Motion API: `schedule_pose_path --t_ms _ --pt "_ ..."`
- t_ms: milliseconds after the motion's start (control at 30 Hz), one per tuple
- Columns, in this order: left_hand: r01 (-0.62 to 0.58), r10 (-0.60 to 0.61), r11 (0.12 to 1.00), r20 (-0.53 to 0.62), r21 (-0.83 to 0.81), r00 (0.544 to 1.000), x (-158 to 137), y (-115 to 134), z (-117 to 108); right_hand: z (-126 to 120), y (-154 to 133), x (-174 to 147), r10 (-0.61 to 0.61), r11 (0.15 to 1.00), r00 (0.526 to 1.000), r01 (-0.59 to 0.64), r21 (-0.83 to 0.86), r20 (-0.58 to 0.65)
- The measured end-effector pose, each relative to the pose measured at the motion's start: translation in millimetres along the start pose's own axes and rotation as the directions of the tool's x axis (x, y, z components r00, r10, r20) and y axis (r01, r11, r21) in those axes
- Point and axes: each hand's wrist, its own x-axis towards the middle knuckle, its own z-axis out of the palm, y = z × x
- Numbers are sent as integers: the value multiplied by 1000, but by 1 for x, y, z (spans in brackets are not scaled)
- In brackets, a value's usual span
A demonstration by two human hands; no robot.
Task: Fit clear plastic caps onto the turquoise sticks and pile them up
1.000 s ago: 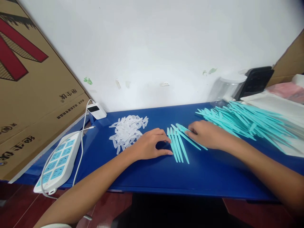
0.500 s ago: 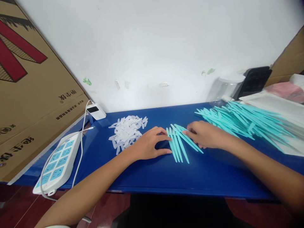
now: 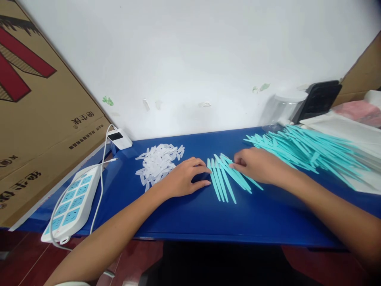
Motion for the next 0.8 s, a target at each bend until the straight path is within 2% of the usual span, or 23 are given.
schedule_pose_path --t_ms 133,267,500,567,633,700,733,800 --pt "-7 7 1000 7 20 1000 0 0 -1 -3 -7 -3 12 996 999 -15 88 37" --pt "-11 11 999 4 34 1000 0 0 -2 -6 -12 -6 -37 984 995 19 179 95" --pt "-31 31 998 -4 62 1000 1 2 -1 -5 -8 -3 -77 964 991 46 261 110" --pt "-22 29 990 -48 138 998 1 -3 -8 -3 -8 -2 -74 968 993 49 248 91" --pt "61 -23 956 -135 286 991 -1 -12 -20 -1 -7 -1 -70 972 995 51 228 75" --pt "225 -134 881 -236 417 962 -5 -26 -35 1 -6 0 -70 975 994 50 216 83" --pt "305 -200 845 -270 438 942 -7 -33 -42 2 -6 0 -72 976 993 52 213 91" --pt "386 -272 818 -304 427 913 -11 -47 -51 3 -4 1 -79 978 992 58 201 101"
